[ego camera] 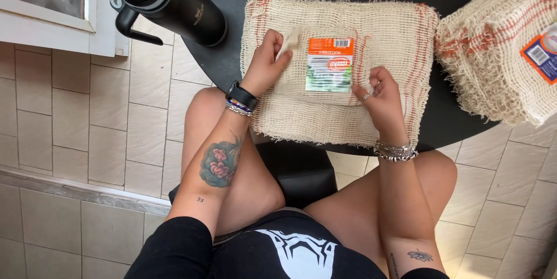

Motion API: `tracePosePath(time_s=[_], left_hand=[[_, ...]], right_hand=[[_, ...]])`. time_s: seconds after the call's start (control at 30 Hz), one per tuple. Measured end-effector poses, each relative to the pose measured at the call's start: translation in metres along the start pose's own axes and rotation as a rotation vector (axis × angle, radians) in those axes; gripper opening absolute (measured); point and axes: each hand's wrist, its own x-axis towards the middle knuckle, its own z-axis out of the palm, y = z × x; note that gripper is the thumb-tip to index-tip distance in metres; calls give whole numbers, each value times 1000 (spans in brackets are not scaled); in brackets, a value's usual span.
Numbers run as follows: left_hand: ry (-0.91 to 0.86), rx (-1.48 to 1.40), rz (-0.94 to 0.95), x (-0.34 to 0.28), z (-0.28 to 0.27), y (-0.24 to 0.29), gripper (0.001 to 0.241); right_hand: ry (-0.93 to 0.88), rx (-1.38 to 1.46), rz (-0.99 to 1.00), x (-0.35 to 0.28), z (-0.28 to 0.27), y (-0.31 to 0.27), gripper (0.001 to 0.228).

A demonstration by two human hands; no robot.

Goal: Folding and stacking mesh produce bags and yellow napkins on a table in a backroom.

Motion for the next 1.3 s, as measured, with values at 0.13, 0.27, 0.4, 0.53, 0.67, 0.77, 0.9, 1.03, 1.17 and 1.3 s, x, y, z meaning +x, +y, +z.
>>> tracePosePath(time_s=[0.13, 0.27, 0.4, 0.53, 0.67, 0.77, 0.9, 1.03, 1.17, 1.3], left_hand=[[-264, -464, -1, -35, -10, 43, 74], [-388, -479, -111, -94, 11, 76, 73], [-329, -725, -304, -144, 65, 51, 51], [-265, -500, -364, -135, 97, 15, 37], [-125, -489, -270, -106, 99, 38, 24], [-262, -701, -199, -90, 107, 28, 59], [-429, -873, -134, -91, 103, 96, 93], [-388, -979, -87, -96, 113, 147, 98], [-353, -839, 75, -90, 120, 167, 103], [-181, -715, 158, -89, 154, 172, 81]], right_hand=[[-23, 299, -104, -6, -34, -20, 39], [2, 554, -202, -10, -53, -14, 50], [137, 533, -257, -2, -64, 19, 47], [74, 138, -56, -12, -65, 34, 62], [-28, -116, -197, -42, -64, -16, 78], [38, 34, -205, -27, -68, 31, 45], [42, 726, -187, -14, -70, 65, 55], [-228, 894, 102, -26, -82, 62, 27], [-228, 1309, -205, -24, -105, 64, 106], [-266, 1295, -319, -13, -124, 101, 113]])
